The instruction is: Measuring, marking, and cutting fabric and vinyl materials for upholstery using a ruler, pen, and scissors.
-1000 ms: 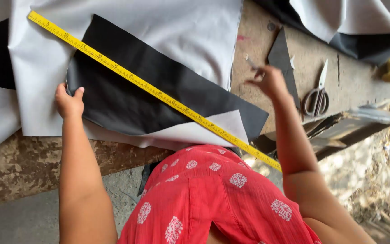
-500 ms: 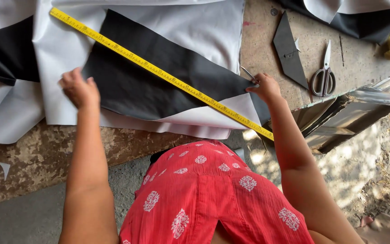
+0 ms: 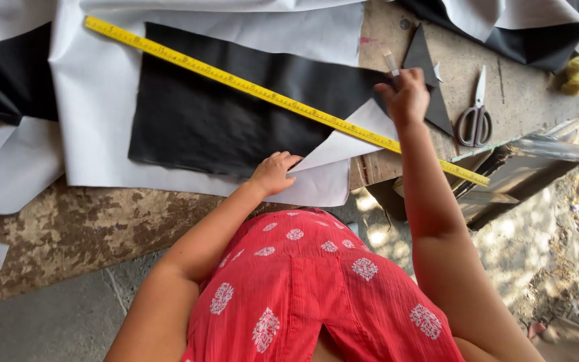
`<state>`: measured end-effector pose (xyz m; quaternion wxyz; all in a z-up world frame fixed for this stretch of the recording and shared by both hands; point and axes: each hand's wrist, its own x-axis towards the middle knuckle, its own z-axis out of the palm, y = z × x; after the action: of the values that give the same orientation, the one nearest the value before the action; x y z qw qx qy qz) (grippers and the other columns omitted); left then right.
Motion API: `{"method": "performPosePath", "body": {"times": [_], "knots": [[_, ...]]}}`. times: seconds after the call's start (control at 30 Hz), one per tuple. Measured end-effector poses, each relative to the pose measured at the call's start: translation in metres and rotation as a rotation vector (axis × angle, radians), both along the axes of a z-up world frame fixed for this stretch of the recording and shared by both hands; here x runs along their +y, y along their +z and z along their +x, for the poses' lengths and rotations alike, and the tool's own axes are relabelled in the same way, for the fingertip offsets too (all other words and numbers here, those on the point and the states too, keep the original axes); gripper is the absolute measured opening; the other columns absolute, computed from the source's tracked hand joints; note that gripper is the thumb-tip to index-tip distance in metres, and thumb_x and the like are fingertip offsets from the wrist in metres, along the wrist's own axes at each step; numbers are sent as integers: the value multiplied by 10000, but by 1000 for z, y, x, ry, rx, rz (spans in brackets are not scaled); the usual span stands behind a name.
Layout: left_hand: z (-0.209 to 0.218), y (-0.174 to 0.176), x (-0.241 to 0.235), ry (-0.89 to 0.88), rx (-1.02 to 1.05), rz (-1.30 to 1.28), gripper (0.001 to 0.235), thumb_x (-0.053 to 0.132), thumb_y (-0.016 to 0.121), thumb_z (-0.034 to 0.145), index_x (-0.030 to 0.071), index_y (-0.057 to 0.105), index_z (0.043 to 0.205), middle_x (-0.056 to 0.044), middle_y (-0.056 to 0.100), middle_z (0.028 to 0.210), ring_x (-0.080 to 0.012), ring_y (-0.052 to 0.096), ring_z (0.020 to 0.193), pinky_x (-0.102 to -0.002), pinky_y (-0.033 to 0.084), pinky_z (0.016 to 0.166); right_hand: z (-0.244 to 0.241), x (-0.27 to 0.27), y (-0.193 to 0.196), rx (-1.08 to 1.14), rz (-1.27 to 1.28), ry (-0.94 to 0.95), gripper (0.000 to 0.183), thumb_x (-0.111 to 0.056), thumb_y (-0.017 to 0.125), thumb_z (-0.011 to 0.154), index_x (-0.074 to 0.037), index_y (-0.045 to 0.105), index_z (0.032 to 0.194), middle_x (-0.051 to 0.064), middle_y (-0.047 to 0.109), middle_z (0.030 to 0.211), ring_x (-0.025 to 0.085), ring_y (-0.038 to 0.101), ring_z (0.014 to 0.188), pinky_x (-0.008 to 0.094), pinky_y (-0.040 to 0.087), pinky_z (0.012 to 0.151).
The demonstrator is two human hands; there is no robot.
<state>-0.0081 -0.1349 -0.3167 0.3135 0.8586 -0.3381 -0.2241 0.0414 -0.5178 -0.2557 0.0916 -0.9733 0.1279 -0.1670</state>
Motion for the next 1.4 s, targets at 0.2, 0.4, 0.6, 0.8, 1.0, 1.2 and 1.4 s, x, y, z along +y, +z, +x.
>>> {"method": "performPosePath", "body": {"times": [0.2, 0.4, 0.6, 0.8, 1.0, 1.2, 1.4], "knots": [[-2, 8, -58, -132, 8, 14, 801, 481, 767, 767, 179, 499, 1458, -77, 556, 1359, -296, 560, 1288, -445, 523, 1022, -27, 71, -1, 543, 66, 242, 583, -564, 851, 733, -250, 702, 1202, 43, 632, 1147, 387, 718, 959, 517, 580, 805], [-25, 28, -98, -436, -216, 37, 646, 429, 788, 769, 228, 623, 1360, -80, 554, 1477, -311, 494, 1410, -477, 462, 1093, -29, 27, -39, 566, -37, 289, 446, -582, 794, 771, -293, 707, 1098, -31, 632, 1056, 345, 729, 868, 480, 590, 733], [-63, -12, -88, -792, -464, 62, 513, 283, 795, 791, 360, 706, 1290, 19, 387, 1632, -308, 282, 1550, -560, 320, 1203, -53, -36, 22, 319, 209, 465, 412, -272, 835, 756, -243, 715, 1149, 35, 629, 1069, 402, 684, 890, 500, 566, 723], [-24, -5, -45, -196, -582, -546, 232, 235, 738, 801, 244, 741, 1033, 31, 713, 1190, -214, 658, 1205, -401, 535, 961, -119, -47, 4, 321, 367, 432, 402, -140, 864, 753, -107, 768, 1142, 120, 673, 1035, 403, 689, 871, 486, 572, 766], [19, -8, 95, 809, -707, 27, 772, 268, 877, 820, 161, 507, 1488, -181, 411, 1490, -445, 393, 1401, -586, 436, 1074, -169, -31, -30, 309, 393, 323, 416, -253, 842, 785, -268, 756, 1191, 55, 636, 1016, 359, 673, 833, 469, 557, 775], [57, -6, 155, 1014, -507, 234, 915, 520, 844, 905, 157, 371, 1599, -248, 298, 1579, -491, 279, 1482, -647, 373, 1154, -153, -21, -34, 259, 356, 338, 417, -268, 861, 827, -279, 771, 1234, 20, 650, 1026, 287, 679, 799, 384, 560, 733], [87, -1, 159, 1014, -313, 298, 875, 606, 713, 983, 186, 295, 1626, -205, 267, 1632, -402, 221, 1552, -633, 268, 1225, -140, -7, -30, 244, 442, 339, 369, -155, 855, 854, -161, 787, 1216, 120, 656, 1023, 359, 683, 801, 407, 561, 702]]}}
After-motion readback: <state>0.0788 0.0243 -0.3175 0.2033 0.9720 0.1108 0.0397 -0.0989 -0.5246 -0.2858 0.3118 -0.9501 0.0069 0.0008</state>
